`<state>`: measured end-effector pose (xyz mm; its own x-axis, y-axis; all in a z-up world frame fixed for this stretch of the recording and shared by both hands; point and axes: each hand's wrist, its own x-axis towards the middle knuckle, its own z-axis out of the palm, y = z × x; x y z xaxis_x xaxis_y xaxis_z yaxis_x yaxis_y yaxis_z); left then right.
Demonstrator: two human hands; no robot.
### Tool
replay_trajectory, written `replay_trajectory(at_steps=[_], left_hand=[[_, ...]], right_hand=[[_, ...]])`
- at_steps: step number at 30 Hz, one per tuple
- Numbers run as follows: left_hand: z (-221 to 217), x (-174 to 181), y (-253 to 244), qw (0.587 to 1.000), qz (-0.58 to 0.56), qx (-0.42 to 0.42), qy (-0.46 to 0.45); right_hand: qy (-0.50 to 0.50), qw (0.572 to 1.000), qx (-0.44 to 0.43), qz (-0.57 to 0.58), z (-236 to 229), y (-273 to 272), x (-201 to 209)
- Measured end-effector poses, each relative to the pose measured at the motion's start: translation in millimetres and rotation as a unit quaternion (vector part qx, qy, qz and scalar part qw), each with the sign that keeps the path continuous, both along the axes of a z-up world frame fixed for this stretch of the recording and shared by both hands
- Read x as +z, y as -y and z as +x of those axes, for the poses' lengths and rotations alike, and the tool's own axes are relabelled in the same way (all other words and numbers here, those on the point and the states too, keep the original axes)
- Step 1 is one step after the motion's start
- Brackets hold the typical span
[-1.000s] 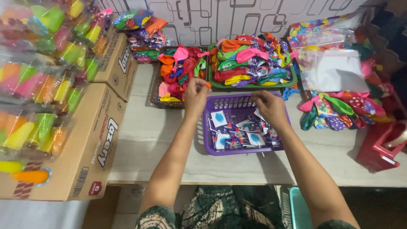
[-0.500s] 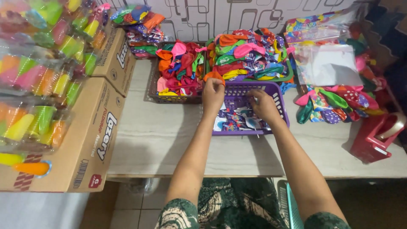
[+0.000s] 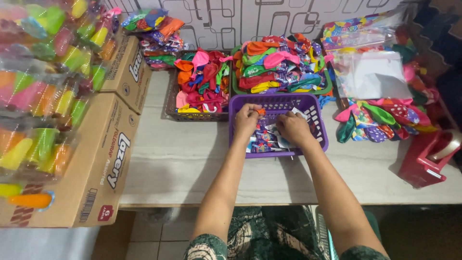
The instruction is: Attaching uninflated balloons to plastic sticks and placing the finished assemblies into a basket.
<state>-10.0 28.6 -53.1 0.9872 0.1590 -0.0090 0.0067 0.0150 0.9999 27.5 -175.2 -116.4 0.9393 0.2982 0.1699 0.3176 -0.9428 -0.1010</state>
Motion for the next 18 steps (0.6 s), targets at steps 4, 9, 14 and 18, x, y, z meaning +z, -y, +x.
replay_trajectory(at_steps=[4, 9, 14, 18], left_hand=[[-7.3, -4.8, 4.8, 0.999, -0.038, -0.014, 0.022], [-27.2, -5.3, 10.6, 0.997, 0.050, -0.060, -0.022], [-19.2, 35.7, 5.7, 0.997, 0.067, -0.045, 0.008], [6.6, 54.2, 5.0, 0.994, 0.094, -0.029, 0.055]], right_hand=[[-0.051, 0.999, 0.001, -0.006, -4.0, 5.2, -2.7], [-0.133, 0.991, 0.012, -0.028, -27.8, 2.4, 1.9], [-0.135, 0.983, 0.000, 0.120, -45.6, -12.1, 90.8], [-0.110, 0.932, -0.017, 0.344, -22.0, -8.3, 95.1]])
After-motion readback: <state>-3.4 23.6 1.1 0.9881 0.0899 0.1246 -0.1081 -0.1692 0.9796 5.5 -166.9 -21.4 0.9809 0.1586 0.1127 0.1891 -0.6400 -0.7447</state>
